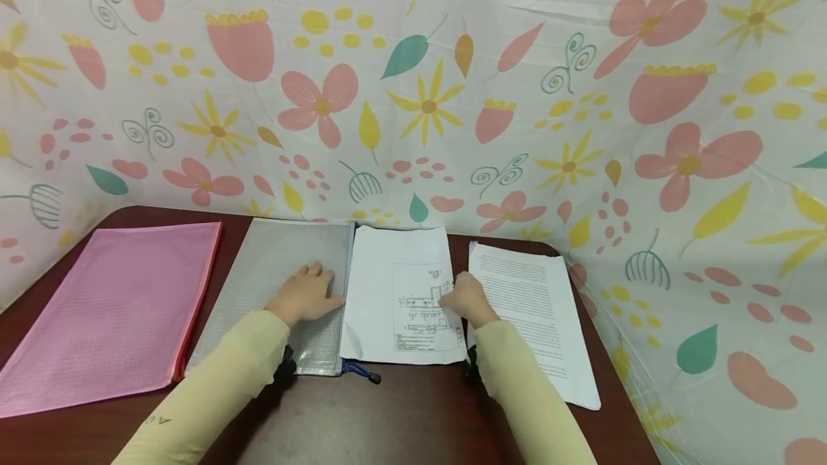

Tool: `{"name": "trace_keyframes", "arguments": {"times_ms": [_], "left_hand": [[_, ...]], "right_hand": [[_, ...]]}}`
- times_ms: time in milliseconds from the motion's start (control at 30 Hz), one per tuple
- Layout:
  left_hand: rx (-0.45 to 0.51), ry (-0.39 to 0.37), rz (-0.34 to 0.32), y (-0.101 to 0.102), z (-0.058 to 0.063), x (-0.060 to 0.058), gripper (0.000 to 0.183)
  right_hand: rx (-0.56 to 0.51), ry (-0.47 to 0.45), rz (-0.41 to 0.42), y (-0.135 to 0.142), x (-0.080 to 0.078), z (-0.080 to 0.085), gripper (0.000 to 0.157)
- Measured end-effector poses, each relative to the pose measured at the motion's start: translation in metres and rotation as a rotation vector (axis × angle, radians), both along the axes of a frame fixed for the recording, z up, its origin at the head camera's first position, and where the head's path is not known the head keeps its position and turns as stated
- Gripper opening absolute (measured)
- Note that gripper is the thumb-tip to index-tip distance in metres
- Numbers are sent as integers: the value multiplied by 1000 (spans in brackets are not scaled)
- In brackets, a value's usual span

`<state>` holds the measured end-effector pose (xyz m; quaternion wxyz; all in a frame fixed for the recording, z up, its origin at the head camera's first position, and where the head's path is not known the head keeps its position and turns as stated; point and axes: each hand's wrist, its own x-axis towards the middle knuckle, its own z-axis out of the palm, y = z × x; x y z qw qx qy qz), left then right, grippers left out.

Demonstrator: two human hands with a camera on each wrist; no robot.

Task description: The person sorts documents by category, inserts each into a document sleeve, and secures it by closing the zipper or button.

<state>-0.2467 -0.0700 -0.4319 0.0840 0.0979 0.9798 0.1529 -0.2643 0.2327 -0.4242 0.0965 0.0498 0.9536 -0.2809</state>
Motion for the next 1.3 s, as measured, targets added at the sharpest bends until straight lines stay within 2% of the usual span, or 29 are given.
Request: {"name": "trace_keyframes", "arguments": {"times_ms": [100,167,267,433,500,667,800,1000,1167,1300], "left_hand": [[12,31,18,7,2,1,59],[23,55,42,12,3,2,52],[32,75,86,21,5,4,45],[30,67,128,30,7,5,45],[46,53,133,31,8,5,42],[113,40,129,28,9,4,31],[196,79,128,22,4,3,28],[342,139,146,16,-4,8,40],[395,178,156,12,-9,13,34],[416,199,147,10,-12,15,29]], "right_hand": [[-100,-13,-17,7,2,3,36],[-157,-13,-19,12,4,6,31],[-203,-9,0,18,7,10,37],[-285,-47,5,25,14,9,47],[-303,-43,0,27,16,8,46],[-299,39,-35,32,23,9,39],[-382,56,-93,35,24,7,40],[-452,55,-170,40,26,-1,44],[-515,34,-195,41,28,-7,41],[-530,69,-195,39,28,-10,40]]}}
